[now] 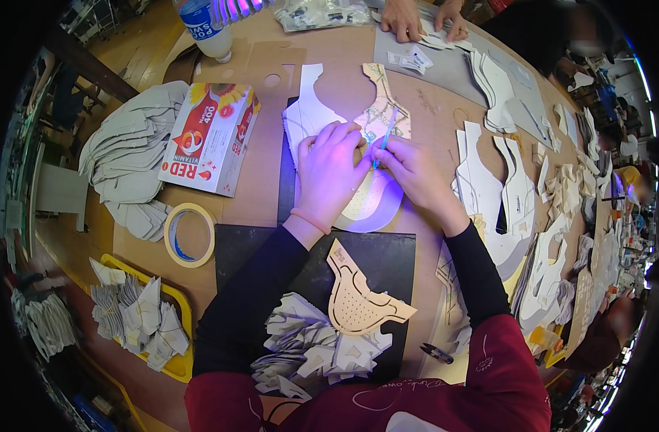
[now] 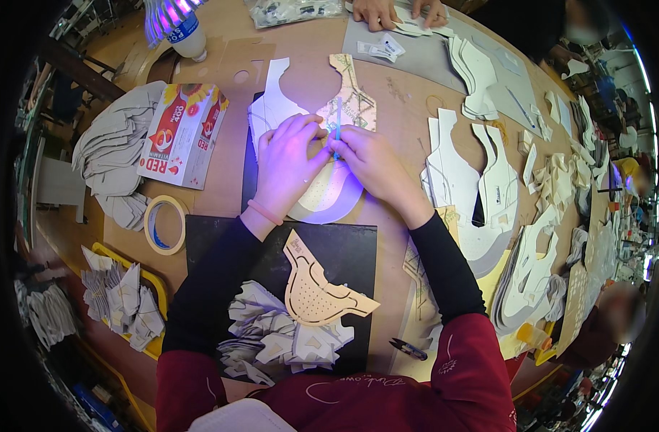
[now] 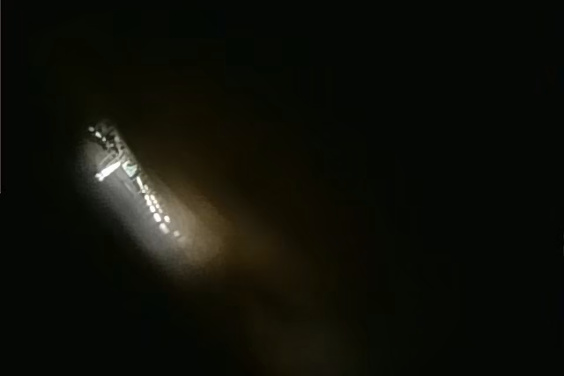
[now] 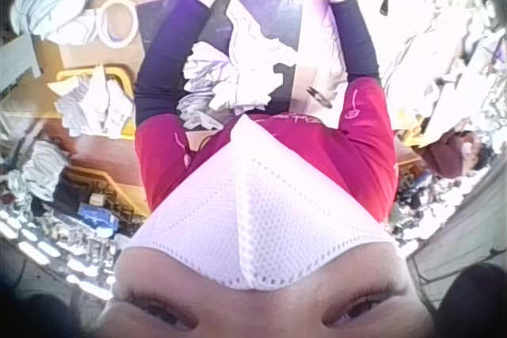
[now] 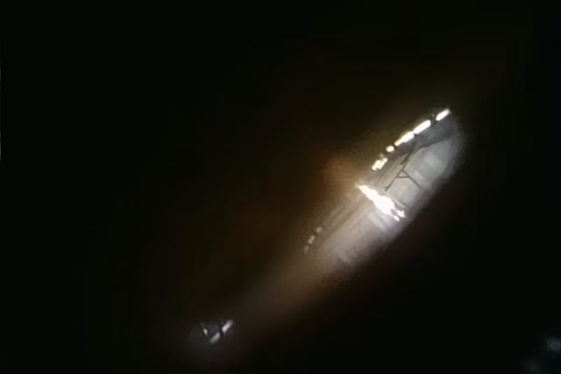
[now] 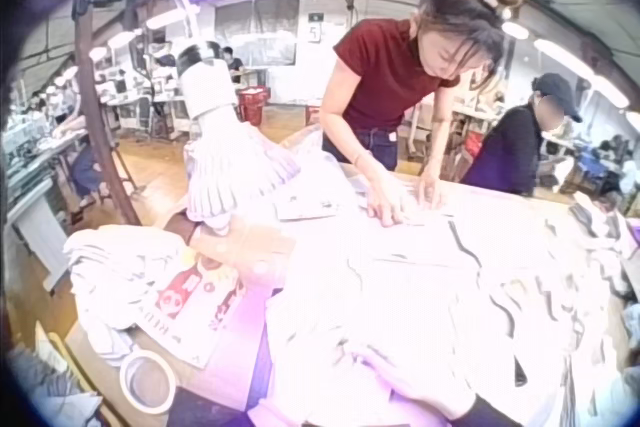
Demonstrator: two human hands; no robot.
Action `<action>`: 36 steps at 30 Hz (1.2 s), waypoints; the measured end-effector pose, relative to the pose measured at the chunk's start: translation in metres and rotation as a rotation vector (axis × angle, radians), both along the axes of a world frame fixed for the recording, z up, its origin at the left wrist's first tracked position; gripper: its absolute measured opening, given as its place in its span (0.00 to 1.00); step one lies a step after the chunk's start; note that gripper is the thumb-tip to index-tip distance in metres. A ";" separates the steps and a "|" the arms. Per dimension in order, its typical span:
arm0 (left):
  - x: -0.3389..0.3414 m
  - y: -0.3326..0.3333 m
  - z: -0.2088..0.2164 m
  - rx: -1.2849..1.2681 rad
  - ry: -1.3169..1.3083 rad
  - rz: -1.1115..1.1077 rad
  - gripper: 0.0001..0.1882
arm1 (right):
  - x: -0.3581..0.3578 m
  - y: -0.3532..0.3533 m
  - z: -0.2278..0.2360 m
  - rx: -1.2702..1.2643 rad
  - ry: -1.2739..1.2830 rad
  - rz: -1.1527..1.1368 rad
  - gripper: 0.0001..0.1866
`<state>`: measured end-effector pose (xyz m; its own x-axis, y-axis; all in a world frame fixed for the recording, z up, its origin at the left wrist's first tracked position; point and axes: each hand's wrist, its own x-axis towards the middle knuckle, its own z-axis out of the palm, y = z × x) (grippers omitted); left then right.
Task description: The person uses a pen to mark lines and points on white paper patterns laid on a table. They repeatedly pick up and place down pattern pieces, aligning them with a light box and making marks along edges and interior sections.
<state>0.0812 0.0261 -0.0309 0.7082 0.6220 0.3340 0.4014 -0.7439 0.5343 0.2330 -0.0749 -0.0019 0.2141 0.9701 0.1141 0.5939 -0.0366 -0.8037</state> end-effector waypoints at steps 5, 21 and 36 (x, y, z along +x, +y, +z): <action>0.001 0.000 0.000 -0.004 -0.003 0.002 0.15 | 0.002 0.003 -0.002 -0.022 0.030 -0.012 0.11; 0.000 0.003 -0.011 -0.045 -0.049 0.008 0.26 | 0.023 -0.001 -0.023 0.285 -0.062 -0.545 0.11; -0.004 0.016 0.003 -1.124 -0.661 -0.247 0.42 | -0.016 -0.011 0.040 0.196 0.711 -0.129 0.05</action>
